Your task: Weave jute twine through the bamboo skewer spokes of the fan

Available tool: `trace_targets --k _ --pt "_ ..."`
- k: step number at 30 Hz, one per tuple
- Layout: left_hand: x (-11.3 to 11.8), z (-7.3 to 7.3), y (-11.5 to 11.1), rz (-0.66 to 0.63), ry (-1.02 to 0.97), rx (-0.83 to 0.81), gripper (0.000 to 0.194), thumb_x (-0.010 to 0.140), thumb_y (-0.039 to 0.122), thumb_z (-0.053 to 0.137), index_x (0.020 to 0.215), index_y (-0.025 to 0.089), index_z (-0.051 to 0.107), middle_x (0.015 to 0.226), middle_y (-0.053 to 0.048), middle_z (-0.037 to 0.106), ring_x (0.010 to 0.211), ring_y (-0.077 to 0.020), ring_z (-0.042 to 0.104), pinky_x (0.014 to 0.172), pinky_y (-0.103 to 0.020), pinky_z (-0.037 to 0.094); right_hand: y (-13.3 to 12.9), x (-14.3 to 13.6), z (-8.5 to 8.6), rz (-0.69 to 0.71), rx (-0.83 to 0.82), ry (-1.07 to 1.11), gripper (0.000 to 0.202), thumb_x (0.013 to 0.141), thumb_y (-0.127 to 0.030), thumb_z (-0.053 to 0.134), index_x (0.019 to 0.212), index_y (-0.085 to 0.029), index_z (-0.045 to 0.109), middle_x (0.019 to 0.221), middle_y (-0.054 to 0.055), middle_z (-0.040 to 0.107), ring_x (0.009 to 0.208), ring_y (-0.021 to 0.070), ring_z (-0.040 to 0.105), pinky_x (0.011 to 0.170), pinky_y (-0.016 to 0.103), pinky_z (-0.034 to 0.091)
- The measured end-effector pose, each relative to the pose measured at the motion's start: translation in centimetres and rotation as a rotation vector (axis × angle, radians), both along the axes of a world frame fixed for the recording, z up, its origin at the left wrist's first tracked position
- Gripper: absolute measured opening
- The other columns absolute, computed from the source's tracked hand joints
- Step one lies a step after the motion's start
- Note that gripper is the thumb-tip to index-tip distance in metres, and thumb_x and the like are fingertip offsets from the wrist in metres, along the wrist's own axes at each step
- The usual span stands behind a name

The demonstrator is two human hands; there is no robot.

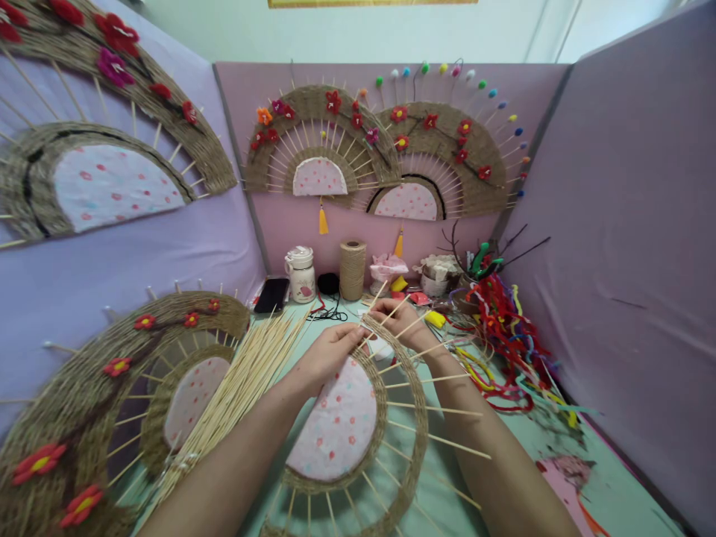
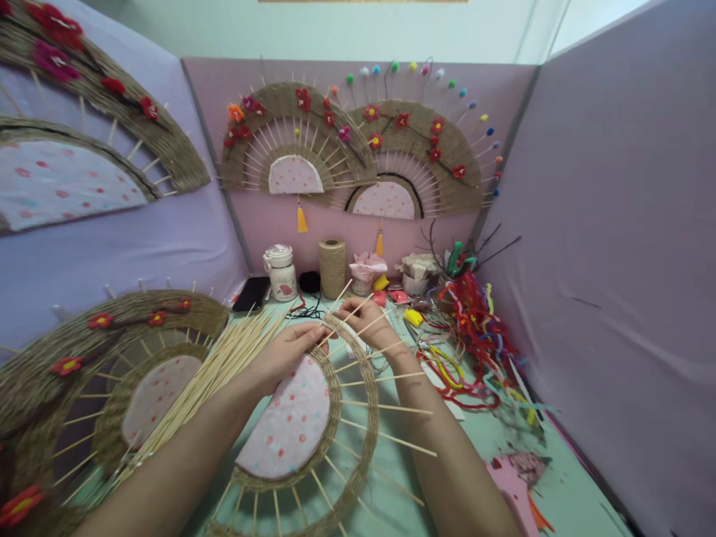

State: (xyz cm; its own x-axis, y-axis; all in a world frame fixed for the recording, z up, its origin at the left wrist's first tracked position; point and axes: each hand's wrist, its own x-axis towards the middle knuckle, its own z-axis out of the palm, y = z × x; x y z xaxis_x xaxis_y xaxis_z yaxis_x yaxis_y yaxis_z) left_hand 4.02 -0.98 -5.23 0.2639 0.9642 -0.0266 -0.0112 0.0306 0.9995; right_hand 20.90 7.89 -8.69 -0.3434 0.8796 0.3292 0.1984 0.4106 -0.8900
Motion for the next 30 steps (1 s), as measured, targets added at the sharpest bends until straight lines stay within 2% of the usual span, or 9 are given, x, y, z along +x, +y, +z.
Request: trace_targets --k 2,4,7,15,23,26,30 --pt "0.0 0.2 -0.2 0.034 0.001 0.024 0.029 0.078 0.039 0.063 0.096 0.016 0.063 0.066 0.001 0.060 0.056 -0.0103 0.049 0.055 -0.021 0.034 -0.1 0.1 0.2 -0.021 -0.004 0.001 0.026 0.073 -0.041 0.063 0.069 -0.016 0.060 0.064 0.000 0.056 0.059 0.0119 0.047 0.055 0.025 0.038" --pt "0.1 0.5 -0.5 0.076 0.023 0.042 0.039 0.079 0.034 0.061 0.114 0.017 0.054 0.065 0.003 0.060 0.054 -0.0105 0.048 0.054 -0.021 0.034 -0.2 0.2 0.4 -0.030 -0.011 -0.012 0.026 0.072 -0.042 0.063 0.068 -0.016 0.059 0.063 -0.001 0.054 0.057 0.0112 0.045 0.054 0.024 0.036" --pt "0.2 0.8 -0.8 0.101 0.052 0.091 0.046 0.082 0.031 0.057 0.125 0.018 0.047 0.064 0.003 0.061 0.056 -0.0108 0.048 0.056 -0.021 0.034 -0.4 0.2 0.6 -0.021 -0.028 -0.035 0.027 0.073 -0.042 0.062 0.067 -0.016 0.058 0.060 -0.002 0.052 0.055 0.0105 0.042 0.052 0.024 0.034" --pt "-0.1 1.1 -0.6 0.080 0.099 0.167 0.044 0.083 0.035 0.056 0.123 0.016 0.057 0.063 0.001 0.060 0.059 -0.0126 0.050 0.058 -0.023 0.036 -0.1 1.3 1.0 -0.044 -0.024 -0.011 0.022 0.071 -0.038 0.065 0.070 -0.016 0.062 0.064 -0.001 0.057 0.059 0.0118 0.046 0.057 0.026 0.037" --pt "-0.4 1.2 -0.4 0.111 0.102 0.170 0.051 0.082 0.035 0.057 0.127 0.012 0.055 0.064 0.001 0.060 0.061 -0.0127 0.051 0.061 -0.024 0.039 -0.3 5.3 2.1 -0.051 -0.021 -0.041 0.022 0.073 -0.036 0.066 0.080 -0.015 0.068 0.076 0.003 0.065 0.069 0.0145 0.054 0.066 0.028 0.041" --pt "-0.4 1.2 -0.4 0.117 0.123 0.181 0.050 0.081 0.035 0.057 0.126 0.011 0.056 0.063 0.001 0.060 0.062 -0.0124 0.051 0.061 -0.024 0.039 -0.5 6.3 2.6 -0.109 -0.001 -0.025 0.025 0.073 -0.038 0.066 0.081 -0.015 0.067 0.079 0.004 0.066 0.070 0.0148 0.055 0.067 0.028 0.042" --pt "-0.1 1.2 -0.5 0.110 0.145 0.157 0.046 0.079 0.031 0.058 0.121 0.012 0.061 0.062 0.001 0.059 0.060 -0.0117 0.049 0.060 -0.023 0.038 -1.0 6.1 3.5 -0.251 0.084 0.107 0.025 0.073 -0.041 0.066 0.075 -0.016 0.063 0.068 0.001 0.060 0.062 0.0123 0.050 0.060 0.026 0.039"
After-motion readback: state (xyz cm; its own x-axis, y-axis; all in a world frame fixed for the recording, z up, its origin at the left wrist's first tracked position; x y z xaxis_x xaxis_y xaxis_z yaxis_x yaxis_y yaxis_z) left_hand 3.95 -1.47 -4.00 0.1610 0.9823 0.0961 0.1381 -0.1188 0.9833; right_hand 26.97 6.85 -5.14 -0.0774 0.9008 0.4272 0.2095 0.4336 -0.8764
